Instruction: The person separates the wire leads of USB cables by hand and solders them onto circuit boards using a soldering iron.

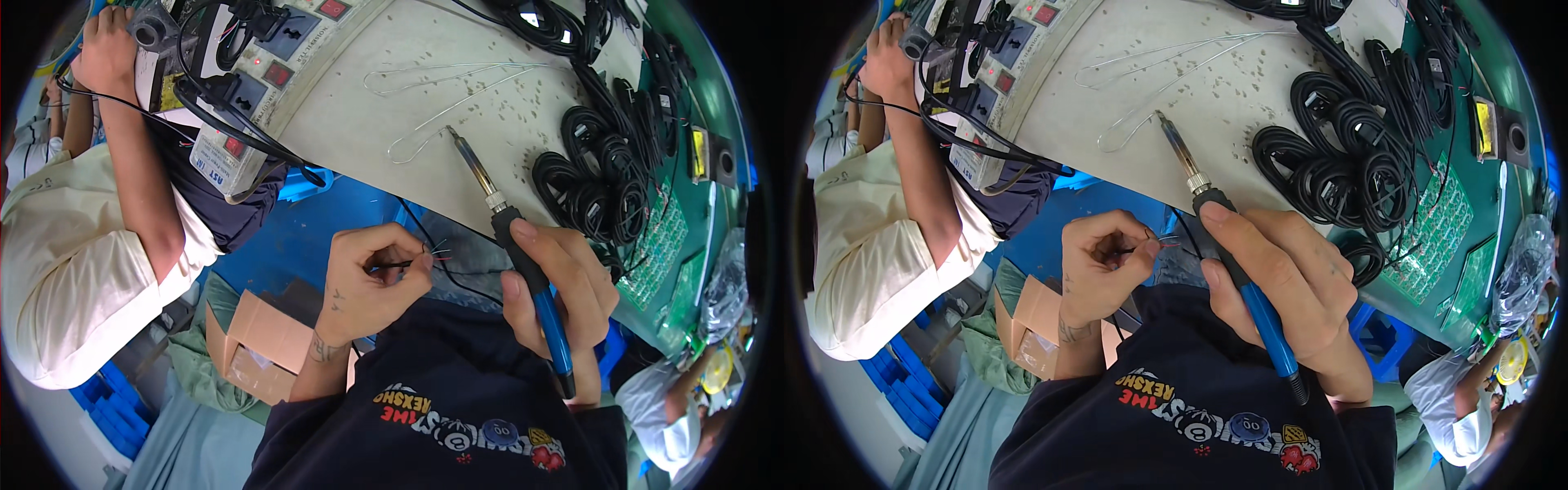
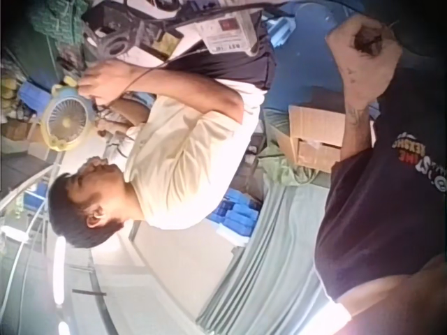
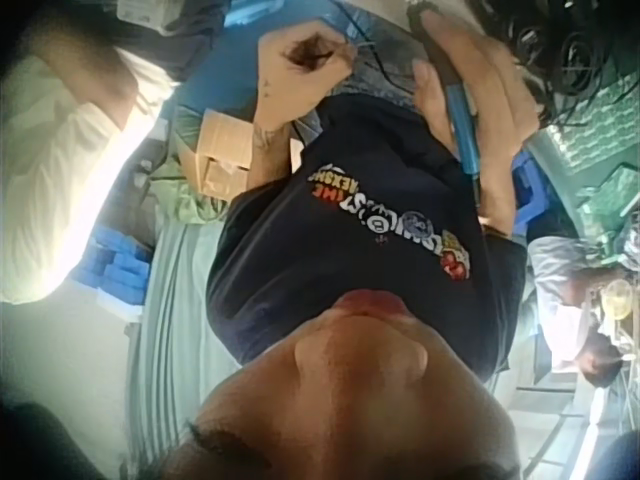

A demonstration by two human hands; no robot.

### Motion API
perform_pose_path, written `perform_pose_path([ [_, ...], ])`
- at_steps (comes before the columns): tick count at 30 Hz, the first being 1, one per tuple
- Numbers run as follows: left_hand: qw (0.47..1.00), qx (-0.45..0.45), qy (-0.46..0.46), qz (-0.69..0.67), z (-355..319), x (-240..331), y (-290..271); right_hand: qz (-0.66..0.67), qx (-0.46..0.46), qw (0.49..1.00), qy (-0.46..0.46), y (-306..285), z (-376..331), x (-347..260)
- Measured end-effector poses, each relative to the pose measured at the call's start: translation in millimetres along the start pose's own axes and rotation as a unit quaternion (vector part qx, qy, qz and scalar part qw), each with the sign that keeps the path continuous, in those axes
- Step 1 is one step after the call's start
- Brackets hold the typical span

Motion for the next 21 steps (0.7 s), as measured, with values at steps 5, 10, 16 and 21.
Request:
perform_pose_path([
  [5,1.0,-0.003,-0.003,-0.003,0.6,-2.3,1.0,0.052,-0.003,0.999,-0.011,0.3,3.3,3.0],
  [10,1.0,-0.001,0.007,-0.017,0.3,-5.0,-0.1,0.065,0.016,0.996,0.052,3.1,-0.6,4.0],
  [16,1.0,-0.016,0.004,-0.005,-2.1,-6.3,3.5,0.068,-0.03,0.997,0.019,3.8,2.5,8.0],
  [21,1.0,-0.018,0.003,-0.011,-1.1,-4.4,5.1,0.088,-0.013,0.996,0.006,1.4,3.9,7.3],
])
Point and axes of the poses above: each hand's wrist, its own z-axis towards the middle knuckle, its own y-axis out of the palm, x = y × z, the point moved 6 cm from there along z, towards the middle knuckle, and after that the axes turned 11 degrees about y, right-handed, at the moved point
